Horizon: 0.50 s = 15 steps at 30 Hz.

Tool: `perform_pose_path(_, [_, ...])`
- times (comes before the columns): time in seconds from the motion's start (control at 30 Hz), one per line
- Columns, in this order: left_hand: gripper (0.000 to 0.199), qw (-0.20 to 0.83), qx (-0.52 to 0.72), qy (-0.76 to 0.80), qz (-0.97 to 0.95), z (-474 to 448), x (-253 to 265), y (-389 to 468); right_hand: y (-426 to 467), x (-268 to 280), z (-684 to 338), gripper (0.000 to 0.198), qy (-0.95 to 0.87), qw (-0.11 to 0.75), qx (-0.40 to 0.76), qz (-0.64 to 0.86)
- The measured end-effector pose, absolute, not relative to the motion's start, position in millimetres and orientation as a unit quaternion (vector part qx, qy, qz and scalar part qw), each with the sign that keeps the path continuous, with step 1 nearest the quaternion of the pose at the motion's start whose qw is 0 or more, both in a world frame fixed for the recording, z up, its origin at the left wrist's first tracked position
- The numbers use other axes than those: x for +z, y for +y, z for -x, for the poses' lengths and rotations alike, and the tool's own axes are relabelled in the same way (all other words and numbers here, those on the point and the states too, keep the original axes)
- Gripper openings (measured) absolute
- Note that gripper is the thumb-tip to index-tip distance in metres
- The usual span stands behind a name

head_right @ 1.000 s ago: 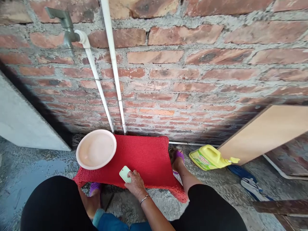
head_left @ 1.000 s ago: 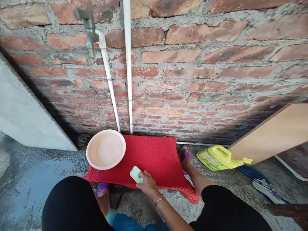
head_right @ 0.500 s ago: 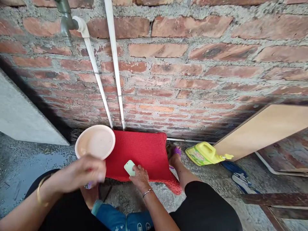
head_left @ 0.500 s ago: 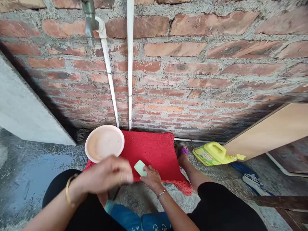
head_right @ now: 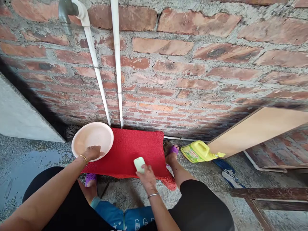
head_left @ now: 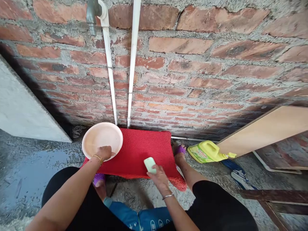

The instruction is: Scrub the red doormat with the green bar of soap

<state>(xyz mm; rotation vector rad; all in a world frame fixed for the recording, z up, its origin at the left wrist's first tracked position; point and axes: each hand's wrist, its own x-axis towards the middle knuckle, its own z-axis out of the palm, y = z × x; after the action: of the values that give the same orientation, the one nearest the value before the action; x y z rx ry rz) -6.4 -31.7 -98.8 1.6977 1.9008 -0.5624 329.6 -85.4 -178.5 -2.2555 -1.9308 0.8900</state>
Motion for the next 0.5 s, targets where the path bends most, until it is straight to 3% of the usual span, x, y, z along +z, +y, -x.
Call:
perform_pose_path(0.13, [0.05, 0.306, -0.205, 0.665, -0.65, 11.6, -108.4, -32.4, -94.6, -179.3, -301.2, 0.029, -0.698, -0.026, 0.283, 0.658])
perform_pose_path(0.4, [0.044, 0.281, -0.227, 0.641, -0.677, -7.9, -124.1, -40.5, -84.5, -153.3, -400.4, 0.033, -0.518, -0.109, 0.229, 0.817])
perform_pose_path(0.5, [0.04, 0.276, -0.226, 0.641, -0.68, -11.0, -127.1, -39.7, -83.8, -150.6, -411.7, 0.03, -0.466, -0.104, 0.239, 0.845])
